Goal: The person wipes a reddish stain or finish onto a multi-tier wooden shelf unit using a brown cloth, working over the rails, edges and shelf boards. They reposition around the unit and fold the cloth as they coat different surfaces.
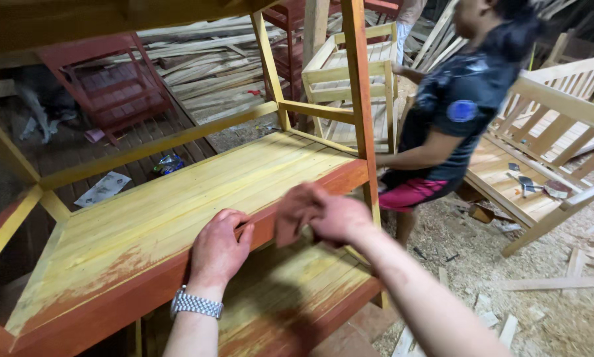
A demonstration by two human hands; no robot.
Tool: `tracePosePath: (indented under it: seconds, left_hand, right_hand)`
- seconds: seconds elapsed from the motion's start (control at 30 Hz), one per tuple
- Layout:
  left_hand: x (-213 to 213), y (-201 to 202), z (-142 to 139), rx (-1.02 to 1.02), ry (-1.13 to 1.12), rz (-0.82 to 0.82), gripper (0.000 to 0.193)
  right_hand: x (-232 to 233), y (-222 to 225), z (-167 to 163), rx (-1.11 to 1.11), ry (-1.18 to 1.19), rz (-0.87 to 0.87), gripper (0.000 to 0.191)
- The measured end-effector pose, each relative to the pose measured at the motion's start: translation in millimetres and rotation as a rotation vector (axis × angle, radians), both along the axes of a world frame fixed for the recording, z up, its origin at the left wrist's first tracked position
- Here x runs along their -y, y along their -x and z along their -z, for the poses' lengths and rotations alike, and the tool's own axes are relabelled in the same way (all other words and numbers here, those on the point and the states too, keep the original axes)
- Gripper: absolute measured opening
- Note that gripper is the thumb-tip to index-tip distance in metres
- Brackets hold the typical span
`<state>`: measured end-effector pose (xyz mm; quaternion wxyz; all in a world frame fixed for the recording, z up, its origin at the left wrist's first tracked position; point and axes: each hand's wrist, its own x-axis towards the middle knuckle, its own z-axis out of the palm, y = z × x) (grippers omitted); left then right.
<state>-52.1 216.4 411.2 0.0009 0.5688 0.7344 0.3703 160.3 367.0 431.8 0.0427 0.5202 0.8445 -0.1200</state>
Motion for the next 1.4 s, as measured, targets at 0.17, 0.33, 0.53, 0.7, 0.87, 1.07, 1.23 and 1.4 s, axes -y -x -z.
tracePosePath:
  seconds: [0.17, 0.33, 0.53, 0.7, 0.87, 1.07, 1.23, 1.4]
  left_hand:
    - [4.4, -1.3, -1.2, -0.018, -0.017, 0.024, 0.019]
    - [23.4, -5.4, 1.1, 0.025, -0.244, 0.093, 0.018]
    - [74.2, 6.4, 12.4, 0.084, -0.399, -0.096, 0.021]
    - [97.5, 15.3, 22.1, 0.191, -0.605, -0.162, 0.02]
    - [125.9, 21.5, 33.9, 0.131, -0.689, -0.175, 0.019]
    - [171.7, 46.5, 59.1, 0.384, -0.613, -0.29, 0.024]
    - [208.8, 69.3, 85.2, 0.403, -0.586, -0.382, 0.024]
    - [240.2, 89.4, 103.2, 0.457, -0.606, -0.458, 0.023]
  right_hand:
    - [-82.1, -57.9, -6.3, -0.009, -0.038, 0.237, 0.084]
    - [-77.1, -50.7, 10.3, -0.169, -0.049, 0.287, 0.102]
    - [25.3, 20.4, 3.6, -0.097, -0.047, 0.116, 0.107]
    - [147.5, 102.4, -20.1, -0.131, 0.215, -0.13, 0.113]
    - [198.8, 145.2, -21.0, -0.093, 0.253, -0.315, 0.107]
    - [136.5, 99.6, -8.6, -0.037, 0.087, -0.198, 0.098]
    - [86.5, 55.5, -3.0, -0.128, 0.021, 0.076, 0.097]
    - [119.8, 83.0, 4.1, -0.233, 0.026, 0.143, 0.111]
